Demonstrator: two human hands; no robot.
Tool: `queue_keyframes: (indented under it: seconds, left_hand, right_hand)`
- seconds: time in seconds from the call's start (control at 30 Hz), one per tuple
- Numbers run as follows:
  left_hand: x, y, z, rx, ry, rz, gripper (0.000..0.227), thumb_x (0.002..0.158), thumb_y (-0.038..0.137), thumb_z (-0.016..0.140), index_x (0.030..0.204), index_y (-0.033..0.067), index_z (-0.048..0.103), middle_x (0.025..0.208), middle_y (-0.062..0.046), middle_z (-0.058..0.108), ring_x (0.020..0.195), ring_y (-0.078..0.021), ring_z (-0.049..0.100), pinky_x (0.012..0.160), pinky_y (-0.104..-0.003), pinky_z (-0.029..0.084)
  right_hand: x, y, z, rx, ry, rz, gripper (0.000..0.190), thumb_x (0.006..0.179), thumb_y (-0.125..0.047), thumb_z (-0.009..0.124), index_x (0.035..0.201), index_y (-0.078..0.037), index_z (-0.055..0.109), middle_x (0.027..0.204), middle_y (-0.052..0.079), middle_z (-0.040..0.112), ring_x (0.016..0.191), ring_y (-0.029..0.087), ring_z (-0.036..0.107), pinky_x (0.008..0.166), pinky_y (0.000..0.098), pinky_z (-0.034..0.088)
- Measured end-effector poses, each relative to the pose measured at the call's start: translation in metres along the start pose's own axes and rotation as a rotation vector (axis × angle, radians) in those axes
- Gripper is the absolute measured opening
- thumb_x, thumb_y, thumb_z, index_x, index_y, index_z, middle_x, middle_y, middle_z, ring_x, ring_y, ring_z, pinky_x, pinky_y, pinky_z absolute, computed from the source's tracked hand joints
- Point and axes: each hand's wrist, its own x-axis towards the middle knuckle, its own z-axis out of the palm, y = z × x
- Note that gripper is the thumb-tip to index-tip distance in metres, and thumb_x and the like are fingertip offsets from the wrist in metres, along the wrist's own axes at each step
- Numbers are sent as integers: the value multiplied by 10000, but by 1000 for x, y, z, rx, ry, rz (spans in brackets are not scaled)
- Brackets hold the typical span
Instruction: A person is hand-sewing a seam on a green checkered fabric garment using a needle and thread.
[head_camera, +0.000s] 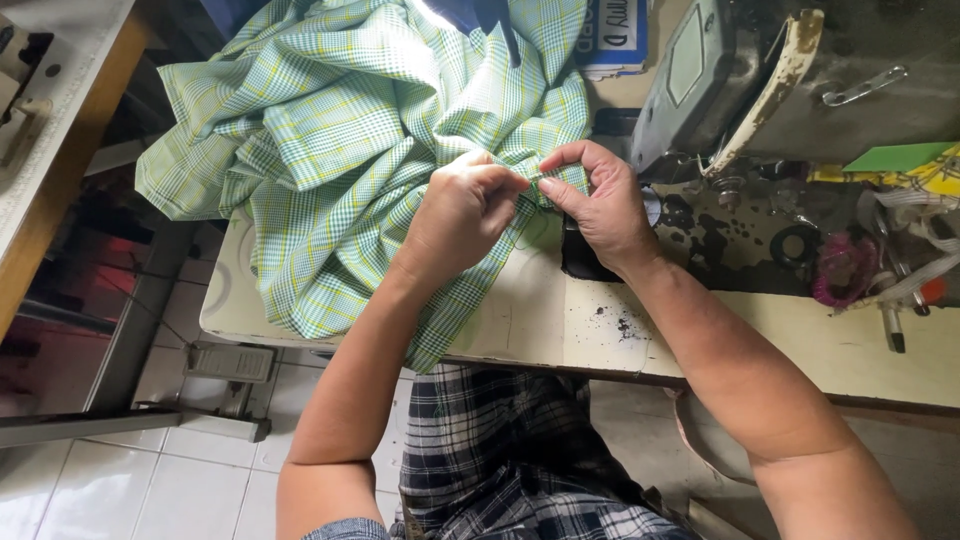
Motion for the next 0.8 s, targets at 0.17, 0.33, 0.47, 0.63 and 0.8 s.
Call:
queue_keyframes:
  seconds: [0.17, 0.33, 0.47, 0.63, 0.8]
  left_hand:
    - [0, -4, -3, -130, -5, -11, 121, 846, 21, 705, 909, 95, 777, 758, -82, 615, 722, -248, 677, 665, -338, 556]
    - [-5, -14, 2, -372, -29, -79, 134, 865, -43, 696, 925, 47, 777, 740, -89, 635, 524, -126, 663, 555, -271, 544]
    - [-3, -12, 1, -478, -42, -115, 124, 875, -57, 706, 956, 12, 771, 755, -86, 637, 511, -109, 663, 534, -260, 536]
    - [-2, -8, 1, -521, -41, -145, 128, 890, -51, 703, 982, 9, 768, 760, -71, 624, 532, -113, 679, 525, -244, 540]
    - [-3, -11, 4, -553, -25, -167, 132, 883, -60, 708, 989, -5, 766, 756, -77, 612, 531, -132, 692, 497, -242, 541]
  right_hand:
    - [1, 0, 0, 29, 2, 20, 165, 904, -21, 782, 1049, -16, 702, 847, 8, 701, 715, -11, 625, 626, 106, 550]
    - [2, 8, -2, 62, -8, 55, 180, 895, -20, 786, 1054, -14, 702, 824, 17, 707, 679, -9, 634, 607, 103, 550]
    - [2, 11, -3, 107, -5, 94, 190, 879, -19, 787, 1048, -16, 700, 819, 10, 713, 670, -18, 643, 599, 97, 549]
    - [4, 21, -5, 120, 1, 99, 220, 874, -26, 798, 1067, -23, 693, 832, 10, 712, 675, -11, 645, 603, 99, 550]
    - [2, 21, -4, 145, 4, 108, 250, 878, -35, 803, 1093, -29, 675, 847, 16, 712, 689, 3, 657, 612, 106, 557]
